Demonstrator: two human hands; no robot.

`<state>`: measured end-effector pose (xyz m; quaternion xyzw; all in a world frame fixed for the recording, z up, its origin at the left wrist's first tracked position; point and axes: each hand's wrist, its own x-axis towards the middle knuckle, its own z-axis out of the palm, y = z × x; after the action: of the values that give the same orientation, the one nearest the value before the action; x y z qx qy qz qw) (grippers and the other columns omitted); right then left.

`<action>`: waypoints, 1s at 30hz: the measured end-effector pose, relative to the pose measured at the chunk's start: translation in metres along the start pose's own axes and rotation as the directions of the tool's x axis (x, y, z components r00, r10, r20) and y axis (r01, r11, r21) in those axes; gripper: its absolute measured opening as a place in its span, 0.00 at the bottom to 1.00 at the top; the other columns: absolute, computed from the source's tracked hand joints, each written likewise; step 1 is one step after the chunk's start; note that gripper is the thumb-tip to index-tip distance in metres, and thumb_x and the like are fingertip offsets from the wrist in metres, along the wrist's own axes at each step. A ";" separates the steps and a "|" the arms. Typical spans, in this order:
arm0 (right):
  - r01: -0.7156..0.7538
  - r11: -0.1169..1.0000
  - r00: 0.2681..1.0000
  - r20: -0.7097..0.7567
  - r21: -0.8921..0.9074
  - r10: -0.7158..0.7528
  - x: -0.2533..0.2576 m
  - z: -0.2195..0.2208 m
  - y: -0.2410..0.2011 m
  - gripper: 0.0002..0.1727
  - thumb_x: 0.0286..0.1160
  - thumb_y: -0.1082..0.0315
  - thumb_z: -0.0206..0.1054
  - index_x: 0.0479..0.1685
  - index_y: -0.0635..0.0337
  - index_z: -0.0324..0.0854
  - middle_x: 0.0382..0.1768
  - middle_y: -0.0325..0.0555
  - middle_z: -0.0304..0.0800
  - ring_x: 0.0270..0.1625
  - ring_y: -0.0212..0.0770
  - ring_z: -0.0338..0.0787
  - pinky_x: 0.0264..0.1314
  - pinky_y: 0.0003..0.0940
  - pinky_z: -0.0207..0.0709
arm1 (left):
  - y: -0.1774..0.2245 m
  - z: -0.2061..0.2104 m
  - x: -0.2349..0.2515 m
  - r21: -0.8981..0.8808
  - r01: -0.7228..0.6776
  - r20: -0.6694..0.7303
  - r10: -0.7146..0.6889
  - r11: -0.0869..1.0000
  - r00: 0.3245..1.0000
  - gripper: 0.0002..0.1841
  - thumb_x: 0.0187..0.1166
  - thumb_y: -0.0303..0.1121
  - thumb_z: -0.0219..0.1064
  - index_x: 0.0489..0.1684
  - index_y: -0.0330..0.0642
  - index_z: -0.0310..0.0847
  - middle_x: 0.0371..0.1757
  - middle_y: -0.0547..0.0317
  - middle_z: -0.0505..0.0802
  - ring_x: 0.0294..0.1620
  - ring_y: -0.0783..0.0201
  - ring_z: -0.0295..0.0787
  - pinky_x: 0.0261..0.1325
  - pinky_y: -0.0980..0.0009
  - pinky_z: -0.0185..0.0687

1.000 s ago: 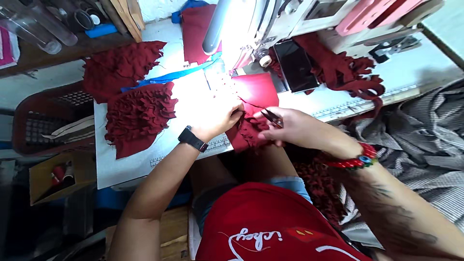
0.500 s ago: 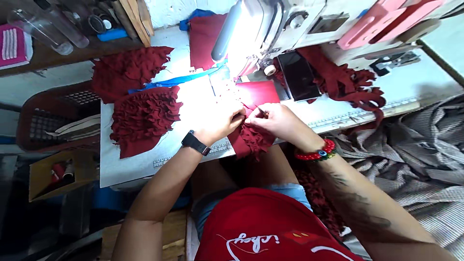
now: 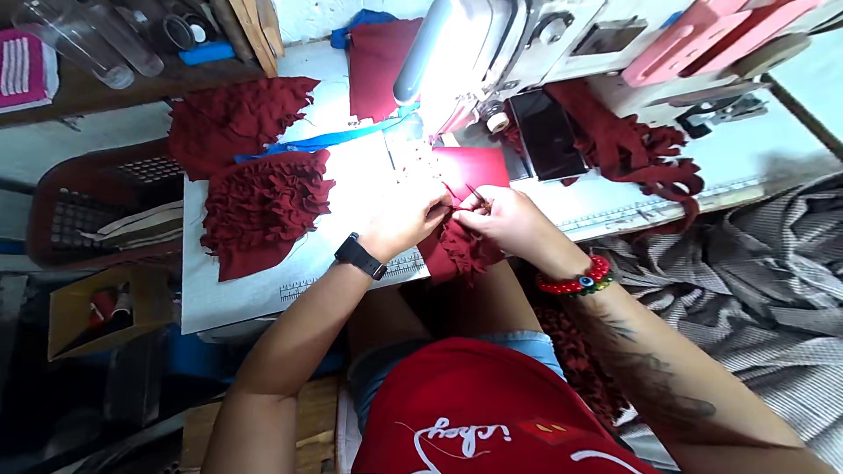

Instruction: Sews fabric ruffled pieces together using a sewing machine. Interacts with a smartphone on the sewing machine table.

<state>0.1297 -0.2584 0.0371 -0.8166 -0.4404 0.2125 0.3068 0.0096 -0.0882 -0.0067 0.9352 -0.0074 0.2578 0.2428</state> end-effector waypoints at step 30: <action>0.229 0.910 0.940 0.323 -0.346 -0.114 -0.098 -0.047 0.027 0.21 0.79 0.56 0.65 0.65 0.53 0.89 0.52 0.54 0.94 0.53 0.58 0.93 0.53 0.66 0.84 | 0.025 -0.009 -0.002 0.070 -0.016 0.228 0.000 0.997 0.974 0.08 0.73 0.33 0.71 0.42 0.44 0.94 0.47 0.55 0.92 0.54 0.56 0.88 0.58 0.58 0.82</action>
<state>0.1236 -0.3674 0.0597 -0.7768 -0.5847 0.2148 0.0919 -0.0003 -0.1059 0.0100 0.9666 -0.0297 0.1499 0.2060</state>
